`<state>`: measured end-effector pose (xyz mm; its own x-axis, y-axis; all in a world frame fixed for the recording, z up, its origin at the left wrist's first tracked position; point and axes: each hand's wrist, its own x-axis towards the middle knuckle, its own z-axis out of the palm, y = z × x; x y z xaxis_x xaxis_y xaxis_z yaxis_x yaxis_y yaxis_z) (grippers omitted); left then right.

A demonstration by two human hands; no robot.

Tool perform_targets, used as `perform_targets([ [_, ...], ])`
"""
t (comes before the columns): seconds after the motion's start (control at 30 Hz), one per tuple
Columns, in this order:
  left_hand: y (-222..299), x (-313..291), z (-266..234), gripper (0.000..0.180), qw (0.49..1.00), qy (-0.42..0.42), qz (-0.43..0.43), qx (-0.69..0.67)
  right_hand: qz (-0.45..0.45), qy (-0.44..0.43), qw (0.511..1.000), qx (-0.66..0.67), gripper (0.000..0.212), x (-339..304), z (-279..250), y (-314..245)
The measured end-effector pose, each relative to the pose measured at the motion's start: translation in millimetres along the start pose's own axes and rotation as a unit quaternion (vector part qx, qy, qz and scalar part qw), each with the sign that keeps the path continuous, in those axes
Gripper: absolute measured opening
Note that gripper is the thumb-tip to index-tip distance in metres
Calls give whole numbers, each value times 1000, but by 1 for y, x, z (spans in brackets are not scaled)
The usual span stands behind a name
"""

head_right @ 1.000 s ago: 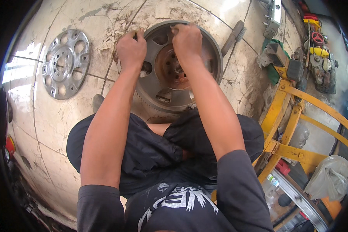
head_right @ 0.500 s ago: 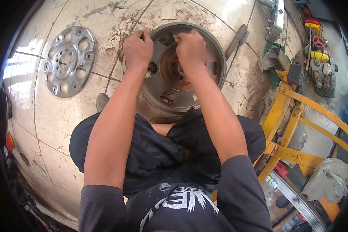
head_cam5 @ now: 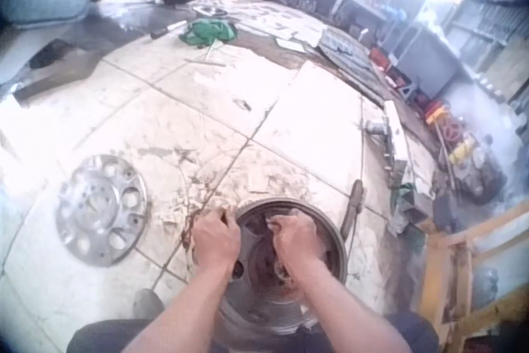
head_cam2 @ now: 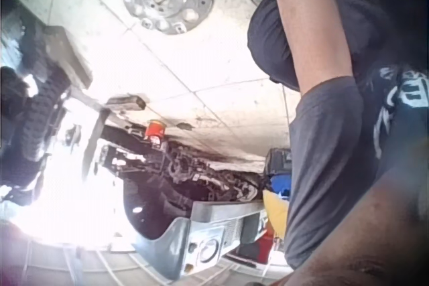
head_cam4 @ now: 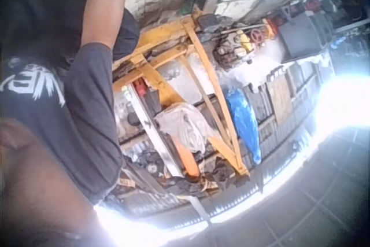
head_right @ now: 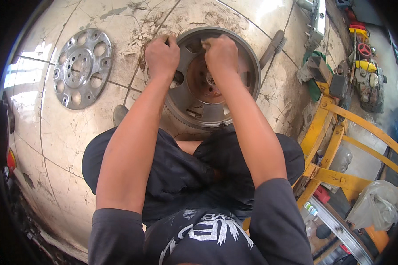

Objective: The person scrubs the inner surface of a brake drum with a wire brush while sitting on the floor. The person rotates the drum to access different areas and continues scrubbing the interior.

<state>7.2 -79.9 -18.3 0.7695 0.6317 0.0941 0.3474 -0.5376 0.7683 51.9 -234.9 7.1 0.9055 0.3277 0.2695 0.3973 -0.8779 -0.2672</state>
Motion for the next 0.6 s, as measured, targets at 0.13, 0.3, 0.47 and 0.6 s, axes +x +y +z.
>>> perform_targets([
  [0.13,-1,3,-2,37,1000,1,25,-1,-18,-49,999,11,16,18,-4,3],
  [0.3,4,0,-6,37,1000,-11,-5,10,33,-62,997,20,14,4,-10,-9],
  [0.47,3,1,-3,38,1000,-13,4,-2,37,-46,998,10,12,20,-8,-9],
  [0.6,7,3,-10,36,998,-42,-36,1,50,-21,998,9,14,-24,-9,-7],
])
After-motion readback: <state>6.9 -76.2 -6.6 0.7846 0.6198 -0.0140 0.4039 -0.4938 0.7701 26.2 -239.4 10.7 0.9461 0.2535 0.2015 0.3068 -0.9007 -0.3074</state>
